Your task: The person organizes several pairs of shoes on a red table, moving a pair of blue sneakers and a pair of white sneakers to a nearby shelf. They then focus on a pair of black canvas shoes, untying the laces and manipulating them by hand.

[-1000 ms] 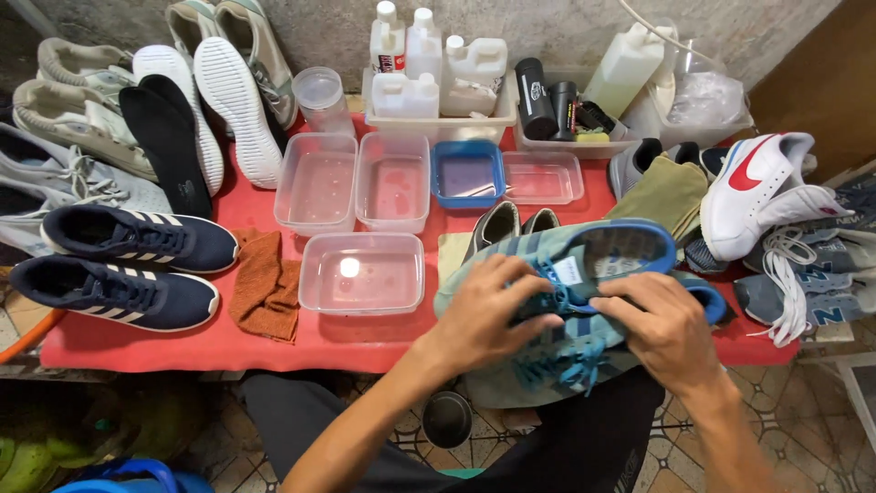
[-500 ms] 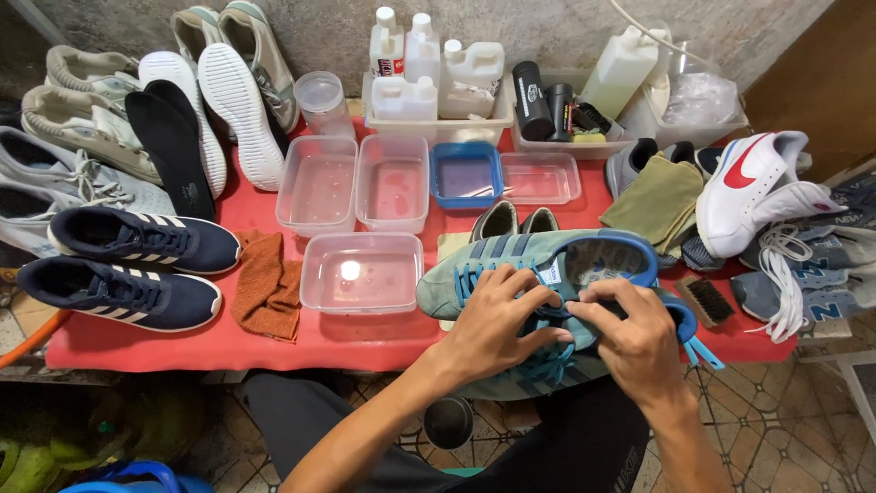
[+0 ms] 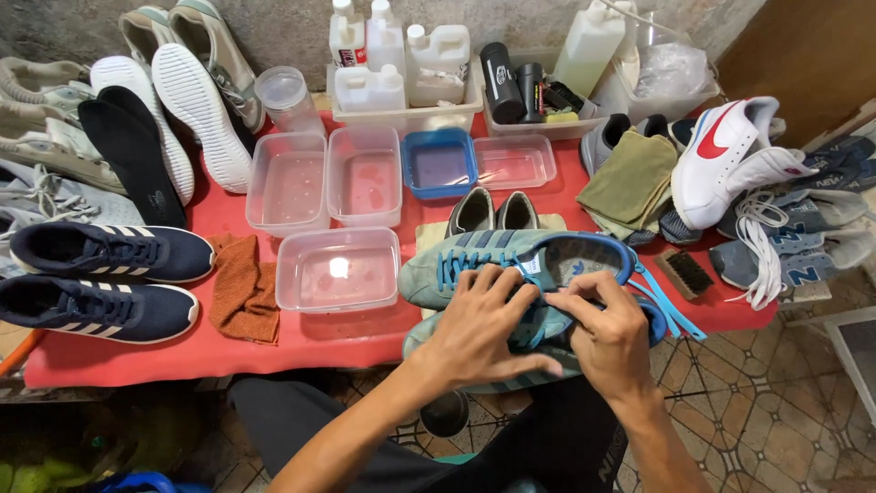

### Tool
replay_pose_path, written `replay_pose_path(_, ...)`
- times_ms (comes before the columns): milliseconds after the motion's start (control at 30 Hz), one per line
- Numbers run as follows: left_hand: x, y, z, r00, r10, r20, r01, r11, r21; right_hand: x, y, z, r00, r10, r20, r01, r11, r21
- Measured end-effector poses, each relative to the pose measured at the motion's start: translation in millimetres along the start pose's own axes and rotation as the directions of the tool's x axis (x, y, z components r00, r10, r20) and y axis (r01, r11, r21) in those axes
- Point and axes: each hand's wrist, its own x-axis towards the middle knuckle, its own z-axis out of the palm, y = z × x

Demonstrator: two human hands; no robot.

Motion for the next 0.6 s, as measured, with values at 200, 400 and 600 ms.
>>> replay_pose_path(200, -12.2, -24.0, 28.7, 0.988, 0.112, -0.105, -0.105, 0.992, 0.066, -6.1, -9.4, -2.1, 0.999, 0.035, 0.031, -0.034, 0.999, -0.032)
replay_pose_path(400, -16.3, -18.2, 35.1, 0.973, 0.155, -0.173, -0.134, 0.983, 0.127, 2.8, -28.1, -27.1, 0.954, -0.012, 0.299, 0.041, 0.995, -0.092)
replay_pose_path(600, -11.3, -15.8, 29.5, 0.952, 0.220, -0.214, -0.173, 0.960, 0.219, 22.9, -28.3, -75.0, 0.876, -0.020, 0.482, 0.116, 0.979, -0.169)
